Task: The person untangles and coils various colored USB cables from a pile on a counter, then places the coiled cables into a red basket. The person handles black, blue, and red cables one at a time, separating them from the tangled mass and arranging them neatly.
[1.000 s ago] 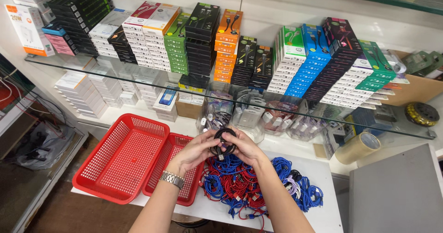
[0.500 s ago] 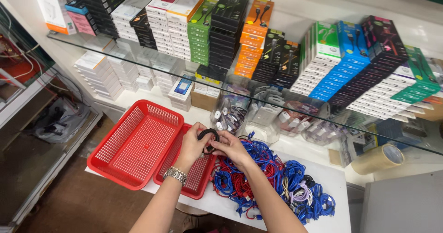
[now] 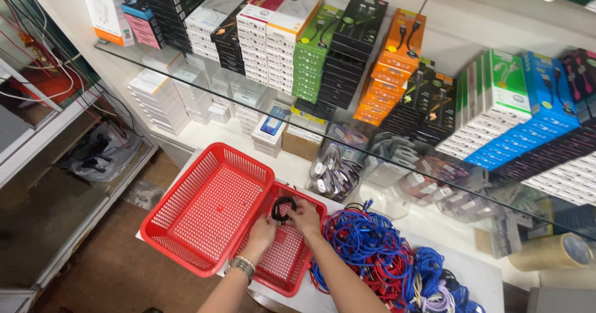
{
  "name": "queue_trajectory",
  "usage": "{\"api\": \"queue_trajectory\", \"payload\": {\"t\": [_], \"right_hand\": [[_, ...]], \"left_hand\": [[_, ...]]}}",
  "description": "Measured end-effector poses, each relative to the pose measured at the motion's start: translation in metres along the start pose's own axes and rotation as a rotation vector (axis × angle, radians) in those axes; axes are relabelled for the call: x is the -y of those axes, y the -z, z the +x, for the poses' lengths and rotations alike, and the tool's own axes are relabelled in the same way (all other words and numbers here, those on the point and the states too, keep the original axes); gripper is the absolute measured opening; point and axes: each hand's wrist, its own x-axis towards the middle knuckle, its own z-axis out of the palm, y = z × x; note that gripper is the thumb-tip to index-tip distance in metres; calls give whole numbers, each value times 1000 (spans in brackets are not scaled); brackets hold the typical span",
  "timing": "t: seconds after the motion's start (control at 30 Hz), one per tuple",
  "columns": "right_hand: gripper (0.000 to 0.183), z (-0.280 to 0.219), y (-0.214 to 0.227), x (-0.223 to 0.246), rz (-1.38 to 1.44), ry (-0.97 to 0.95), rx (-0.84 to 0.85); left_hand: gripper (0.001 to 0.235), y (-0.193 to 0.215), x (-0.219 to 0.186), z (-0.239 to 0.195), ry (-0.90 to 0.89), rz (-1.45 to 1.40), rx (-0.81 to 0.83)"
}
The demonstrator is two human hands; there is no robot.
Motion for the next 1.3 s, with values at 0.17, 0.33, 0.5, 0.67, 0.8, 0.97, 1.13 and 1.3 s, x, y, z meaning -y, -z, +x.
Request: {"api": "queue_trajectory", "payload": {"t": [0.17,0.33,0.5,0.67,0.8,0.97,1.13,1.3], "right_hand": [[30,25,-10,-23,24,-100,-20],[34,32,-18,-31,-16,-88,-54],[41,18,-6,-15,-662,67,-71],[44,-4,31,26,-569,184,24],[45,-39,80,75,-552,380,-68],[45,-115,132,122,-1061,352,-303],[49,-155,148,117,-1385,218,-283],[26,-163,167,115,-1109,408,-331]], "left_hand": [[61,1,5,1,10,-53,177],[75,-8,11,16,-67,-10,197],[73,-14,0,21,72,69,208],[68,-44,-15,25,-258,-51,-34],[61,-79,-42,26,-490,7,-47],[52,-107,-88,-4,-504,-62,114],[43,-116,-127,-46,-351,-69,308],[41,-118,-148,-65,-386,-111,404]]}}
